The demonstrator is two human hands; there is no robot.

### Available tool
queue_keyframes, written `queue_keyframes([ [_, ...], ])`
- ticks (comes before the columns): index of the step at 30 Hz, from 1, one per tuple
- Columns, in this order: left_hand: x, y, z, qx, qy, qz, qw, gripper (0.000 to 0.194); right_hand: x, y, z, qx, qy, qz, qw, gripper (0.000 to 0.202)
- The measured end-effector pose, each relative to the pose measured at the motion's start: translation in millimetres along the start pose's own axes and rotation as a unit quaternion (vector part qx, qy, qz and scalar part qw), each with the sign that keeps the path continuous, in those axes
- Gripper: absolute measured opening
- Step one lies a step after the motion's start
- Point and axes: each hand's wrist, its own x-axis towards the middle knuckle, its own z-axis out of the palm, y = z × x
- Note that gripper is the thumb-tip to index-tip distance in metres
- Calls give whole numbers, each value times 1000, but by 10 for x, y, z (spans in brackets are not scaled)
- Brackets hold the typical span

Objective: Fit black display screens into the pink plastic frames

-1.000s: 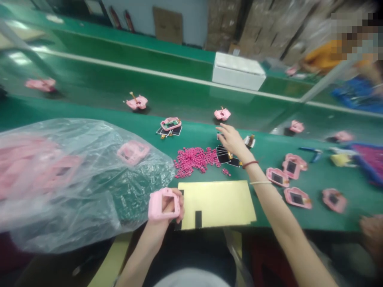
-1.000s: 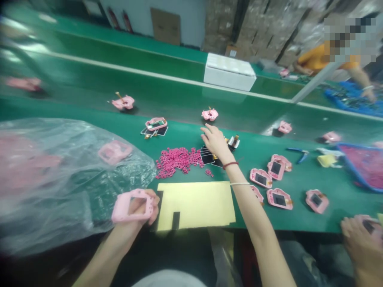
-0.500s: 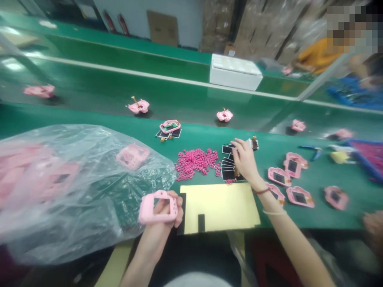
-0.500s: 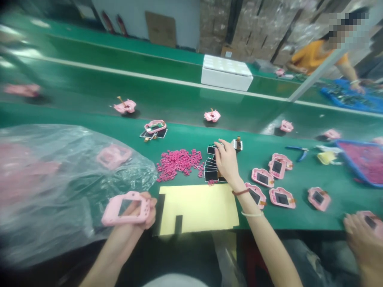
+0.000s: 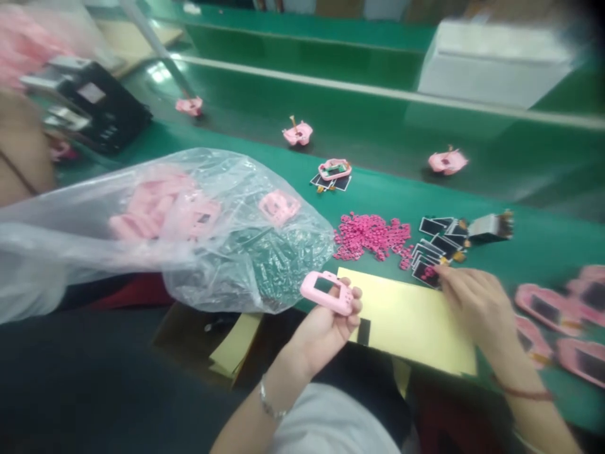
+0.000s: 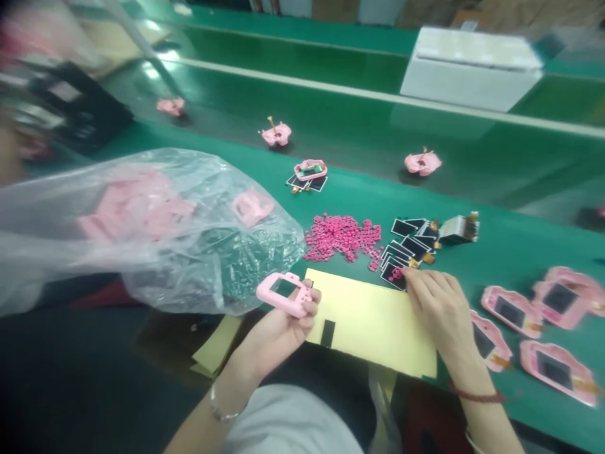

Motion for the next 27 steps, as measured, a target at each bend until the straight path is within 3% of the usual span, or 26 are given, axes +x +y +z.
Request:
queue_keyframes([
  [3,19,-89,-51,22,-11,34,999,13,32,-65,11,-13,10,23,1000,19],
  [5,30,-104,-85,41,-11,55,998,14,43,-120,11,-16,4,31,999,26],
  [9,40,-40,-94,65,4,96,993,12,64,-181,3,-38,-29,30,998,36],
  [14,72,38,-120,112,-4,161,981,5,104,-155,48,-54,-1,41,998,30],
  [16,95,30,-166,178,-18,219,959,14,124,-172,61,-28,24,87,995,25],
  [18,116,9,-215,276,-17,294,915,18,151,-254,25,40,73,190,978,25],
  [20,122,-9,-247,367,5,350,862,19,185,-418,-88,166,106,310,930,27],
  [22,107,-16,-258,426,20,360,830,25,228,-651,-270,290,98,384,871,27],
  [24,70,-10,-255,459,9,345,819,28,282,-912,-469,348,73,376,855,22],
  [27,-5,4,-240,497,-35,300,814,28,371,-1252,-660,341,57,243,906,19],
])
